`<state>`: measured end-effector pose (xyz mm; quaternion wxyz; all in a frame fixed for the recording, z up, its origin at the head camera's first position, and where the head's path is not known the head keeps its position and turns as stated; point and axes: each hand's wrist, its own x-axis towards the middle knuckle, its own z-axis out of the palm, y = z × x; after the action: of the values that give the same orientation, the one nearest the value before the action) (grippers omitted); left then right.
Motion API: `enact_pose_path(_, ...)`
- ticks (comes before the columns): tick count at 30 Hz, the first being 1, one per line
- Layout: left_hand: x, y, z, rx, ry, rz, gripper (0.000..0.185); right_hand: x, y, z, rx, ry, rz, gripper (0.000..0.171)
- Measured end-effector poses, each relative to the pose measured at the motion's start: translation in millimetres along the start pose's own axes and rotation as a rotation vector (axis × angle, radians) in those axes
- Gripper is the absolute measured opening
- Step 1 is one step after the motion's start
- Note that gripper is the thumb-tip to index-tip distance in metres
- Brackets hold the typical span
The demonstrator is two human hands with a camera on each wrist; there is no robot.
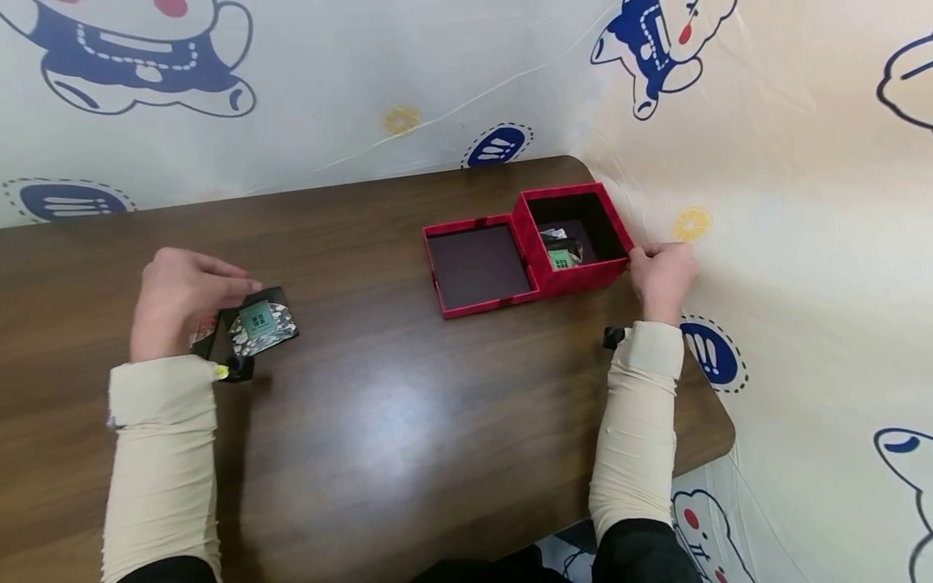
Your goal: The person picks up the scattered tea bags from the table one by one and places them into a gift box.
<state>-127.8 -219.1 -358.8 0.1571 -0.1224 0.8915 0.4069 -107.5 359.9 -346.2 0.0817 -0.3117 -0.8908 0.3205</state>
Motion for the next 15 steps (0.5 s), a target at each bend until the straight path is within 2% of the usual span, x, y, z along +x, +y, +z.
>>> enact_pose_path(5,-1.2,-21.0,-13.2,-0.003,0.044,-0.069,0.056,-1,0,-1,0.005,-0.011,0.004,0.033)
enact_pose_path(10,4.9,-30.7,-14.0,0.026,0.023,-0.063,0.054,-1,0,-3,0.000,0.010,0.019,0.033)
enact_pose_path(15,9.5,-38.7,-10.5,0.079,-0.013,-0.074,0.048,-1,-3,-2,-0.002,-0.021,0.029,0.033)
